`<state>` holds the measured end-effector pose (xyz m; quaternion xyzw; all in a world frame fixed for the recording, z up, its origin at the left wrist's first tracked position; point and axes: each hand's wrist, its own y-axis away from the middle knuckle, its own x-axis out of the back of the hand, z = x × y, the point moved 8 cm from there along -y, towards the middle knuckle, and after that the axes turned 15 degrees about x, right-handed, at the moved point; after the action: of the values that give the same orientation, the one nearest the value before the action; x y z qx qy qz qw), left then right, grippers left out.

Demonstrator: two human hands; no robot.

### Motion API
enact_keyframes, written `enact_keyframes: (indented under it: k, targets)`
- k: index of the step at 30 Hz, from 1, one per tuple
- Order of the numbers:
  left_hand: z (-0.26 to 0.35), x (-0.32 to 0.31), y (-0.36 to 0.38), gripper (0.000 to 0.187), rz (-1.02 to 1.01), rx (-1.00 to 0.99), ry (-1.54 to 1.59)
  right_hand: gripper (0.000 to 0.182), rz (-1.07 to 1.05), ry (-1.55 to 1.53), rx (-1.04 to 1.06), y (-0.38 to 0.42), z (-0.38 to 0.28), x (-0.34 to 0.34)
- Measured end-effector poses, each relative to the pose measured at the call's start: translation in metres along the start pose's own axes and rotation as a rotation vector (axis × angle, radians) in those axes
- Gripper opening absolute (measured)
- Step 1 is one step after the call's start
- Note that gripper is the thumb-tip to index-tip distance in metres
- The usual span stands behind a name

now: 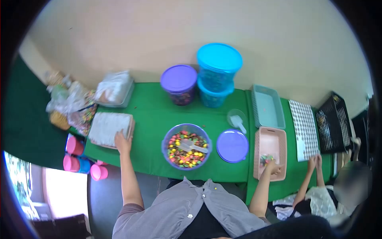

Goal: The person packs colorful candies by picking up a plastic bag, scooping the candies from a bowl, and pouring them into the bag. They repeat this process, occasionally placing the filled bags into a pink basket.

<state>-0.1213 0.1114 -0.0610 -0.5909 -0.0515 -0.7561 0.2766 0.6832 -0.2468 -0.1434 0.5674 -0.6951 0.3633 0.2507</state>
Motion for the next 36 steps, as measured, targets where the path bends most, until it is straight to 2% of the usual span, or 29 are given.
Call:
enact_keyframes:
  k: [1,3,5,6,8,10,12,15,17,19,21,22,24,25,26,27,28,29,30,31,32,34,36]
  targets:
    - [-0.019,0.000,0.000,0.054,0.016,0.037,-0.010,0.072,0.043,-0.041,0.086,0.012,-0.026,0.007]
    - [-0.025,-0.002,0.009,0.053,-0.019,-0.087,-0.002,0.069,0.020,-0.074,0.172,0.031,-0.064,-0.001]
    - [-0.026,0.010,0.009,0.052,-0.023,-0.018,0.076,0.062,0.004,-0.205,0.488,0.063,-0.132,0.004]
    - [-0.023,0.016,0.009,0.044,-0.050,-0.012,0.062,0.057,0.000,-0.328,0.527,0.090,-0.172,0.017]
    - [-0.036,0.010,0.007,0.037,-0.070,0.005,0.048,0.057,-0.107,-0.527,0.607,0.142,-0.230,0.021]
    - [-0.043,0.001,0.010,0.021,0.117,-0.196,0.117,0.057,-0.228,-0.600,0.821,0.201,-0.283,0.033]
    - [-0.045,0.005,0.007,0.019,0.126,-0.137,0.140,0.055,-0.374,-0.805,0.895,0.264,-0.327,0.056]
    - [-0.051,0.006,0.009,0.017,0.067,0.000,0.167,0.053,-0.473,-0.766,1.015,0.336,-0.368,0.088]
    - [-0.049,0.002,0.016,0.017,0.122,-0.128,0.134,0.053,-0.530,-0.787,1.075,0.374,-0.385,0.101]
    - [-0.055,-0.002,0.017,0.017,0.076,-0.070,0.192,0.053,-0.584,-0.800,1.128,0.407,-0.395,0.109]
    - [-0.049,0.026,0.023,0.017,0.217,-0.135,0.221,0.053,-0.711,-0.819,1.217,0.443,-0.404,0.112]
    - [-0.044,0.037,0.021,0.017,0.218,-0.133,0.220,0.051,-0.737,-0.825,1.244,0.457,-0.404,0.109]
    - [-0.055,0.069,0.011,0.012,0.244,0.054,0.676,0.050,-0.793,-0.850,1.293,0.481,-0.408,0.107]
    - [-0.048,0.084,0.007,0.012,0.244,0.058,0.672,0.048,-0.847,-0.876,1.340,0.494,-0.410,0.106]
    - [-0.045,0.094,0.000,0.010,0.122,0.131,0.884,0.044,-0.887,-0.884,1.390,0.505,-0.412,0.106]
    - [-0.038,0.102,-0.005,0.010,-0.002,0.203,1.097,0.044,-0.891,-0.888,1.393,0.513,-0.413,0.102]
    - [-0.022,0.113,-0.004,0.010,-0.096,0.228,1.250,0.044,-1.326,-0.996,1.122,0.532,-0.406,0.076]
    - [-0.014,0.121,0.001,0.010,-0.092,0.227,1.250,0.044,-1.731,-1.068,0.791,0.556,-0.395,0.058]
    - [-0.002,0.118,0.008,0.007,-0.227,0.245,1.252,0.049,-1.820,-1.143,0.685,0.567,-0.391,0.051]
    - [0.010,0.110,0.016,0.007,-0.365,0.260,1.250,0.049,-1.812,-1.147,0.687,0.566,-0.393,0.056]
    - [0.019,0.107,0.023,0.007,-0.371,0.253,1.255,0.049,-1.871,-1.148,0.640,0.567,-0.394,0.061]
    - [0.040,0.091,0.037,0.015,-0.556,0.289,1.642,0.050,-1.913,-1.152,0.589,0.563,-0.393,0.063]
    - [0.056,0.084,0.047,0.019,-0.662,0.248,1.661,0.056,-1.715,-1.286,0.487,0.538,-0.395,0.060]
